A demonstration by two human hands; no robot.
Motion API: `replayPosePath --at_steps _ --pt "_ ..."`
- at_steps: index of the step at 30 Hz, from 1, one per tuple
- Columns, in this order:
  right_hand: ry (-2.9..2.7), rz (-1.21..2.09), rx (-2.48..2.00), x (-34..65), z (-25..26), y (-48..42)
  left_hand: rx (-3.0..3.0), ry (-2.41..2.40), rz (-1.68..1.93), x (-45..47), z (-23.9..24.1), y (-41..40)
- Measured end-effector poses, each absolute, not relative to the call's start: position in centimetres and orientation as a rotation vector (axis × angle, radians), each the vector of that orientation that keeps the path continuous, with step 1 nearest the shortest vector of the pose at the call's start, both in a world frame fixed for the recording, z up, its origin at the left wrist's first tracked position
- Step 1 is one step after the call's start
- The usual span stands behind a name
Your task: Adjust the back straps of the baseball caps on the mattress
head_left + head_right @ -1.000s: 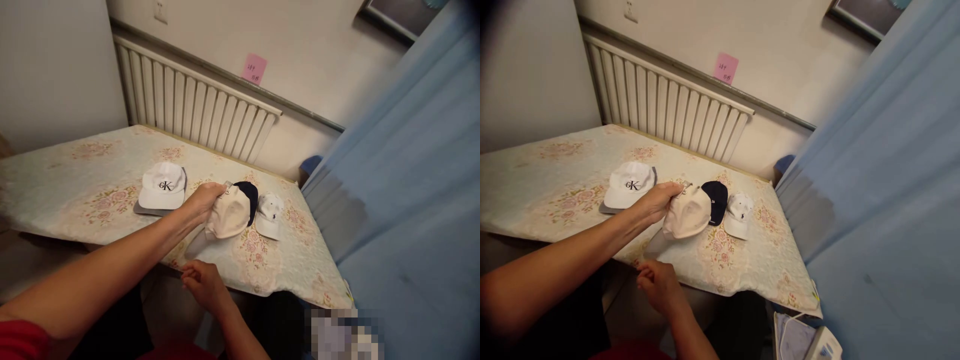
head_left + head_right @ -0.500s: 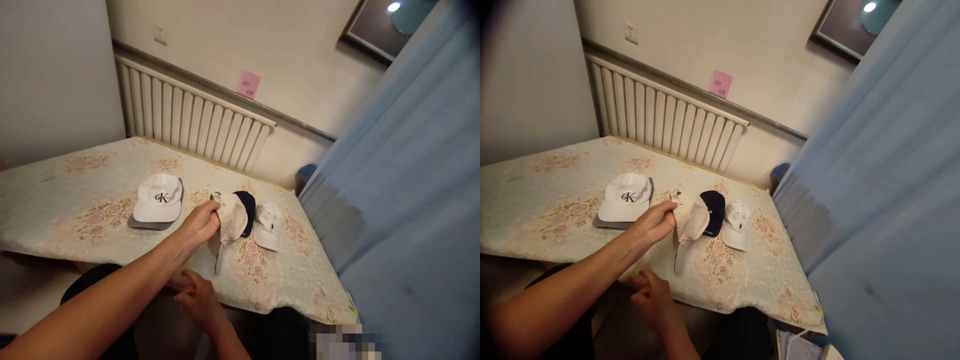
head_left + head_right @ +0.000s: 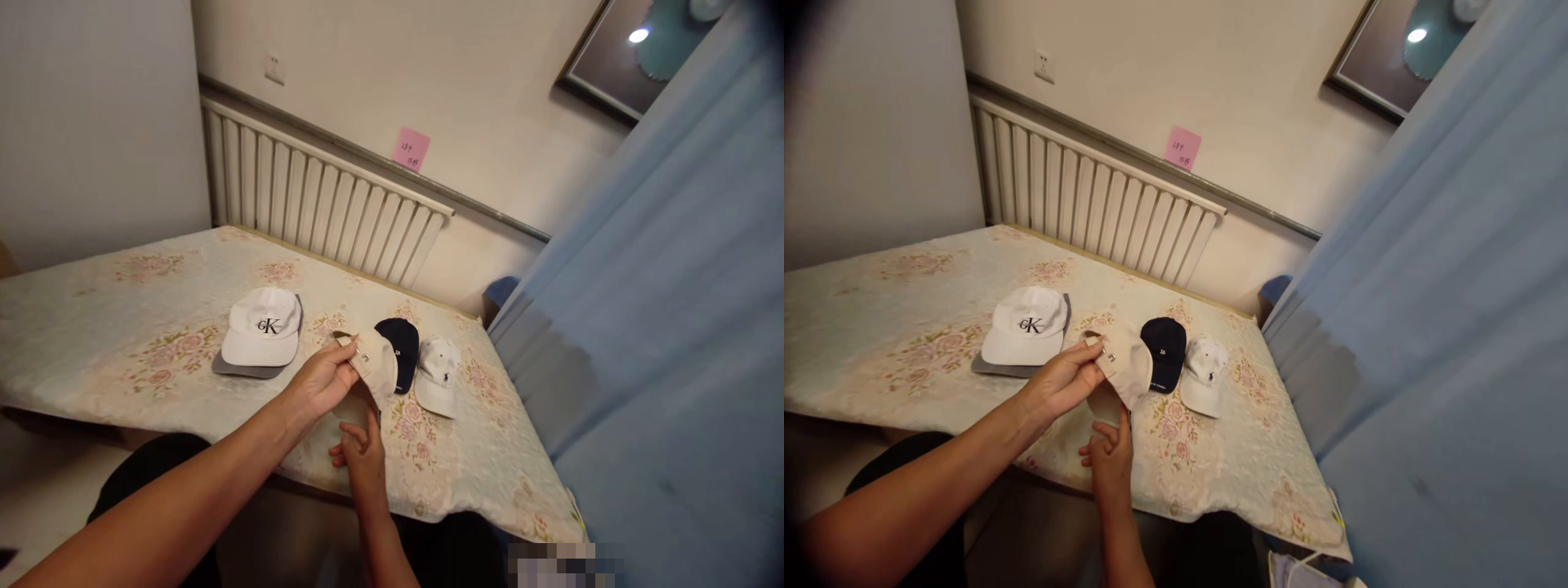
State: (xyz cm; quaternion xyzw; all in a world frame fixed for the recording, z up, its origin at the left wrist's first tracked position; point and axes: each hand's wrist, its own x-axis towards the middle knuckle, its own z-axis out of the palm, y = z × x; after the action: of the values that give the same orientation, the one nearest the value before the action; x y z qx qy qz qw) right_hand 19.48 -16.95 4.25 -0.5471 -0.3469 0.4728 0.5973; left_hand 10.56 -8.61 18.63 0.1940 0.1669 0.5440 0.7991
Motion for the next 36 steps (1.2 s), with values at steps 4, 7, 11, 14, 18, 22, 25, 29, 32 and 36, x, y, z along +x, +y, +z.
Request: replayPosePath --at_steps 4,7,11,14,18,22,25,29,32,36 --pt "-0.752 1.017 -1.238 20.6 5.0 -16.9 0.405 0.367 1.16 10.4 18.4 -9.0" --pt "-0.718 0.949 -1.206 21.3 5.5 -17.0 0.375 0.372 1.158 10.4 18.0 -9.2" --pt "-0.719 0.856 -1.185 22.3 6.4 -17.1 0.336 0.376 1.13 10.6 17.1 -9.2" --pt "-0.757 0.809 -1.166 22.9 7.1 -17.0 0.327 0.386 1.1 11.1 16.2 -9.1" --pt "-0.824 0.87 -1.117 23.1 7.7 -16.8 0.302 0.424 1.054 12.0 15.4 -9.2" --pt "-0.839 0.999 -0.963 22.6 8.2 -16.8 0.298 0.47 1.005 12.6 14.9 -10.0" --pt "-0.814 1.07 -0.792 22.3 9.1 -16.5 0.289 0.497 0.999 12.6 14.7 -10.4" --pt "-0.651 1.171 -0.699 22.4 10.3 -15.1 0.319 0.498 0.99 12.7 14.4 -10.6" --pt "-0.598 1.177 -0.682 22.7 10.8 -14.0 0.373 0.511 0.951 12.8 14.0 -11.0" --pt "-0.544 1.113 -0.667 23.1 10.8 -13.5 0.56 0.597 0.836 12.2 13.4 -12.4"
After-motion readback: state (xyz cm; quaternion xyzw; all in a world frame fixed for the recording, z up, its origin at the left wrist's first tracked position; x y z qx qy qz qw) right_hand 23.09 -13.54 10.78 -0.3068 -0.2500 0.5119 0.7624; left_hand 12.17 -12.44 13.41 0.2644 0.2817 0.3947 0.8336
